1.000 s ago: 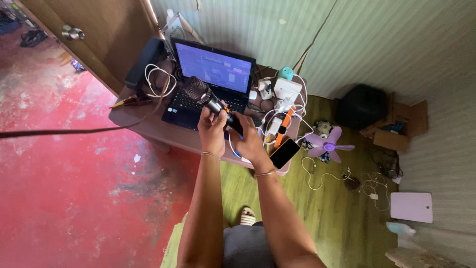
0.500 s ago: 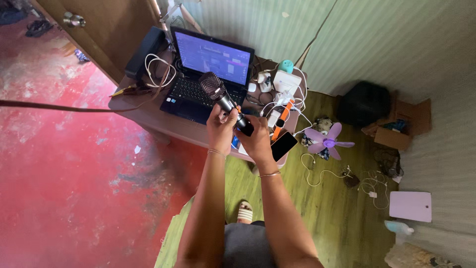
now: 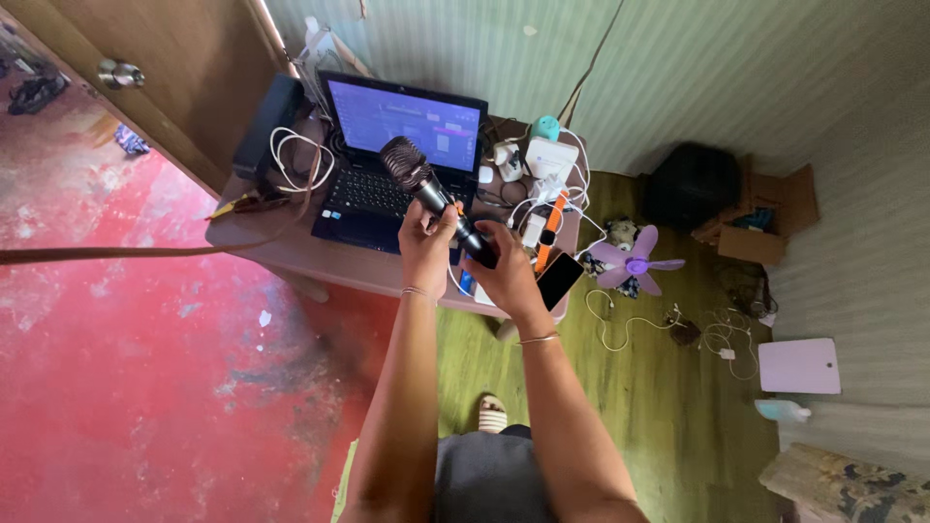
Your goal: The person organizes a cluttered desk by handling various electronic devices and accessories. They pick up and place down a smartphone, a smartwatch, a microphone, and multiple charging cables and adapters, attempting to arrange them on the desk surface.
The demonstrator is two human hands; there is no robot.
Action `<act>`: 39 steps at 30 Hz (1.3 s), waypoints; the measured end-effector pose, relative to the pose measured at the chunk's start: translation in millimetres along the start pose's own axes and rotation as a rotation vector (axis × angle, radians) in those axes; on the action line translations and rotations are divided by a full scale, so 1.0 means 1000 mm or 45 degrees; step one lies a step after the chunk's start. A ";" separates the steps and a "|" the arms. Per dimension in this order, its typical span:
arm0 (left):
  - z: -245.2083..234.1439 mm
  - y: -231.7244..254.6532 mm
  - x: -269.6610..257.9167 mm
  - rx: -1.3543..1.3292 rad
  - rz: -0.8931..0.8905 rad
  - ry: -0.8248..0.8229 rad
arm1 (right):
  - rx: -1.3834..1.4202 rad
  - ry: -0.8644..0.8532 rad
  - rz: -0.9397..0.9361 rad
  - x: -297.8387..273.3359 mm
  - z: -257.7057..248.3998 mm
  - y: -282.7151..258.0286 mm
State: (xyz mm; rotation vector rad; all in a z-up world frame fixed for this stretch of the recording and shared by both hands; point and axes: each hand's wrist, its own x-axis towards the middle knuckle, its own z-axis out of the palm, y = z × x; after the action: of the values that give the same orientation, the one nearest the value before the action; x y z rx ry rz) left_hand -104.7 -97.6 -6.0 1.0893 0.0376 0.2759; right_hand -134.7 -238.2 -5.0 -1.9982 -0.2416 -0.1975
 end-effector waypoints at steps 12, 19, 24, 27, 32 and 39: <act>-0.034 0.042 0.036 -0.210 -0.275 0.046 | -0.231 0.056 -0.063 0.010 0.000 0.036; -0.061 0.047 0.059 -0.588 -0.201 -0.108 | 0.779 0.219 0.342 0.026 -0.014 0.002; -0.053 0.048 0.069 -0.897 -0.302 -0.127 | 0.824 0.083 0.462 0.040 0.000 -0.044; -0.049 0.049 0.076 -0.955 -0.290 -0.169 | 0.902 -0.026 0.495 0.046 0.001 -0.059; -0.048 0.047 0.089 -0.908 -0.274 -0.220 | 0.963 -0.034 0.351 0.046 0.003 -0.070; -0.021 0.056 0.096 -0.683 -0.234 -0.179 | 0.558 0.282 0.244 0.035 0.029 -0.086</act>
State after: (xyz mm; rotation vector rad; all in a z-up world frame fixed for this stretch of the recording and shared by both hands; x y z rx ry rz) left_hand -27.3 -32.5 43.2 0.5638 -0.0593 0.0357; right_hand -121.7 -173.4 66.9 -1.5384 0.0481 -0.2207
